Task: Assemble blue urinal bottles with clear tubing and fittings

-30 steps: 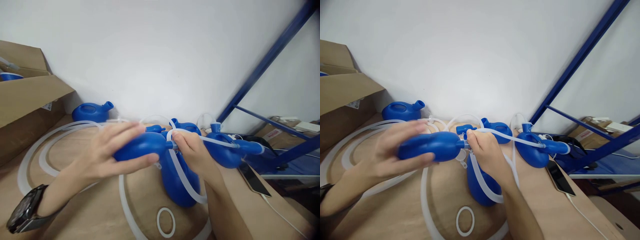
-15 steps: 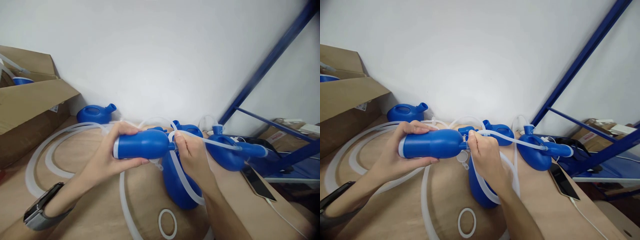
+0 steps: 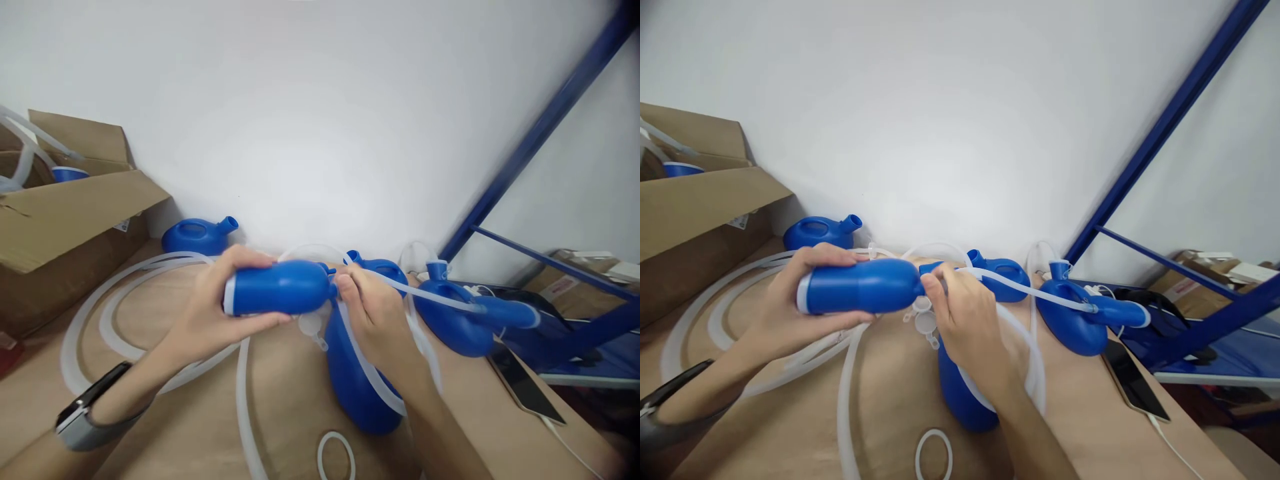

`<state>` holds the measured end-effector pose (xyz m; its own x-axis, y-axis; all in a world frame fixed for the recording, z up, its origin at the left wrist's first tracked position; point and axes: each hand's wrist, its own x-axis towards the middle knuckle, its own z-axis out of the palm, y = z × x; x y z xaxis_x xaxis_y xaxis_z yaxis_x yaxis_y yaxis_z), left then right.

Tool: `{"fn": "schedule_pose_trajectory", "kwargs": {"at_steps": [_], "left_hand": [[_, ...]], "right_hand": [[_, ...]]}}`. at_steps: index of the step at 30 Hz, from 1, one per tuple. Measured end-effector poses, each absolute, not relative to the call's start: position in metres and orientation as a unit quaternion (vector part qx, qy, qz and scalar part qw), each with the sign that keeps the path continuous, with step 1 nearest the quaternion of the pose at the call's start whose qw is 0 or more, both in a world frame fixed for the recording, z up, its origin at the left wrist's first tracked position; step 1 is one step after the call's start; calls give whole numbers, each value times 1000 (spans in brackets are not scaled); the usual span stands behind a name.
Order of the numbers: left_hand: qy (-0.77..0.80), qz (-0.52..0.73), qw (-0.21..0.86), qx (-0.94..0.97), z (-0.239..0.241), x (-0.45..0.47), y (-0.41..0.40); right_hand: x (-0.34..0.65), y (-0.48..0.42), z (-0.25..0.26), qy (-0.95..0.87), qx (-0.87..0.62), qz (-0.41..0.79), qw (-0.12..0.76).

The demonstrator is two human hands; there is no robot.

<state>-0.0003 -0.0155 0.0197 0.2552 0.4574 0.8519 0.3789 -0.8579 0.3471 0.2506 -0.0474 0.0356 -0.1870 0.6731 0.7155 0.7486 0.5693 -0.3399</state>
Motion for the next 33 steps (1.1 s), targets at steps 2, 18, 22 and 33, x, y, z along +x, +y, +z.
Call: {"fn": "schedule_pose_trajectory", "kwargs": {"at_steps": [2, 18, 22, 33], "left_hand": [[347, 579, 45, 736, 17, -1, -10], [382, 600, 79, 698, 18, -1, -13], [386, 586, 84, 708, 17, -2, -10], [371, 570, 75, 730, 14, -3, -8]], "right_hand": [[251, -54, 37, -739, -429, -122, 506], [240, -24, 17, -652, -350, 372, 560], [245, -24, 21, -675, -352, 367, 535], [251, -28, 27, -725, -358, 361, 466]]}}
